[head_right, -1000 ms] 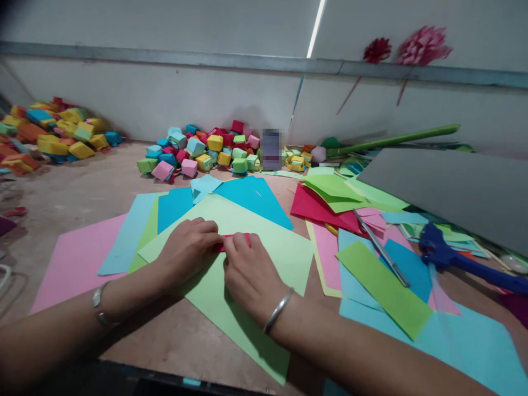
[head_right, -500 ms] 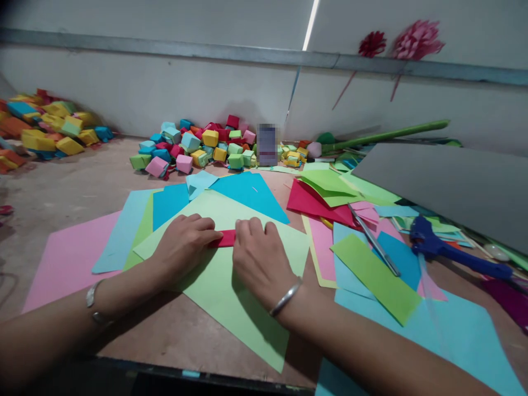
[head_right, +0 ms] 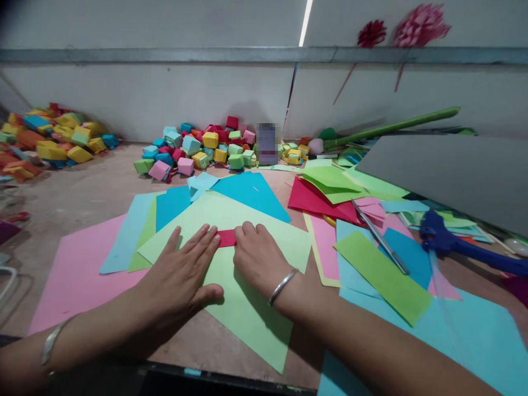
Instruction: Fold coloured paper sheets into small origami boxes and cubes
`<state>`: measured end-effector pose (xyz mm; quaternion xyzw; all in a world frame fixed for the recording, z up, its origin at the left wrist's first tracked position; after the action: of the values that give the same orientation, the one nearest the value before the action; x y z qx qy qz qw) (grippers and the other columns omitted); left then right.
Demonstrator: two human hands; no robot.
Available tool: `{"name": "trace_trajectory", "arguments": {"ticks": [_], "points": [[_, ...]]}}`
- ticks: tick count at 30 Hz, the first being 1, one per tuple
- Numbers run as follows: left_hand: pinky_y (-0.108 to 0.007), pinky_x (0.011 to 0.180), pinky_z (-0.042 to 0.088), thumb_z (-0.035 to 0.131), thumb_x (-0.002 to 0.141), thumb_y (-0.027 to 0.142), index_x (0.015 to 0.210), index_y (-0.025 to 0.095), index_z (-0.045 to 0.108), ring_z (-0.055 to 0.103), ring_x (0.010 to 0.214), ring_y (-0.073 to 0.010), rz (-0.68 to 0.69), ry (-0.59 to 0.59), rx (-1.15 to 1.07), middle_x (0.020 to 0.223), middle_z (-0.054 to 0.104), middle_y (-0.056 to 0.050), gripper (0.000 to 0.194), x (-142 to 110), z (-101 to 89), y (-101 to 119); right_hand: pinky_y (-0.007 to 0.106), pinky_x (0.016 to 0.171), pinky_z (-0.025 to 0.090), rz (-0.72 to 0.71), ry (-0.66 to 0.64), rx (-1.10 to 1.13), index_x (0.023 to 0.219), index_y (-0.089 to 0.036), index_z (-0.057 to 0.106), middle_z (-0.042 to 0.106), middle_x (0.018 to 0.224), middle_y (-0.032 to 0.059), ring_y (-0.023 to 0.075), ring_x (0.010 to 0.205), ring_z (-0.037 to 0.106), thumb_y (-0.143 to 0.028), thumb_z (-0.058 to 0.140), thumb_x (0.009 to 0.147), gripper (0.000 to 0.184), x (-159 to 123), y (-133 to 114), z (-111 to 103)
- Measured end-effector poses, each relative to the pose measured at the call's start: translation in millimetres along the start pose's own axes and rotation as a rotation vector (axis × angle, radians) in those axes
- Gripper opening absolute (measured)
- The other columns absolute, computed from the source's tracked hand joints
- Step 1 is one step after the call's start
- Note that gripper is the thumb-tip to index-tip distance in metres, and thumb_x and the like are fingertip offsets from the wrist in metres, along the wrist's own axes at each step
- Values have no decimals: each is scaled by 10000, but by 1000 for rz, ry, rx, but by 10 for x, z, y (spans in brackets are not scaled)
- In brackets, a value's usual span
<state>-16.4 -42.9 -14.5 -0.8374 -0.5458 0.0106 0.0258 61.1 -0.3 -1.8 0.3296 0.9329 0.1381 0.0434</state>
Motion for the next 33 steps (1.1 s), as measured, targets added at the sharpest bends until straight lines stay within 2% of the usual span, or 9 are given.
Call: {"name": "trace_trajectory", "arguments": {"ticks": [4,9,14,19,22,26,29,33], "points": [[-647,1113,54,237,900,680,1462,147,343,233,1428,-346,-25,-4,-6,1535,293,-164,782,-93,-27,-131,366,644,284,4,16,15,905,-127,679,604,923,110,256,861,486,-105,423,925,258,2,27,9],[-658,1106,79,253,908,665,1484,165,277,193,1443,-337,-71,-7,-13,1553,237,-128,763,-157,-18,-186,361,648,276,-1,-5,27,900,-134,680,602,937,107,249,871,481,-100,439,920,245,-16,35,5],[-650,1108,125,245,936,614,1498,186,222,157,1453,-326,-94,-75,-41,1567,202,-88,706,-215,-19,-222,355,638,268,-4,-12,22,890,-136,680,601,946,108,249,881,476,-90,447,911,239,-15,31,2],[-637,1116,119,261,941,599,1506,231,200,141,1457,-323,-109,-92,-44,1572,203,-56,677,-279,-41,-288,354,635,270,-5,-5,58,917,-137,674,608,962,112,245,873,471,-96,413,925,264,-19,38,-1],[-636,1125,68,294,940,588,1497,261,246,110,1459,-335,-119,-61,-8,1563,248,-21,647,-326,-63,-366,351,633,274,-7,-17,62,904,-136,670,604,970,117,245,878,467,-90,423,914,252,-19,40,8],[-663,1112,-19,353,927,580,1423,305,421,101,1455,-359,-119,30,81,1506,390,10,571,-402,-160,-458,351,627,273,-1,-19,61,883,-130,667,595,955,113,241,867,467,-70,432,899,244,-14,36,18],[-692,1097,48,354,936,553,1382,289,478,107,1454,-362,-147,91,118,1512,380,-6,533,-442,-230,-476,352,626,272,-11,-3,63,881,-127,665,593,940,110,242,862,471,-71,437,896,236,-13,17,14],[-693,1055,228,372,951,507,1413,218,421,196,1435,-369,-199,70,71,1514,375,-75,547,-341,-231,-427,353,636,279,7,-5,67,917,-113,665,599,938,114,244,865,485,-71,425,907,244,-4,34,2]]}}
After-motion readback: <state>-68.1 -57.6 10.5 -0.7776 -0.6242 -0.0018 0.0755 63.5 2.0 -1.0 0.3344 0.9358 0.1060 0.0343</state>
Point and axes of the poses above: each hand's wrist, its own x-axis towards the middle knuckle, its own z-axis out of the palm, y = z × x, the point moved 8 cm from there along x, towards the middle knuckle
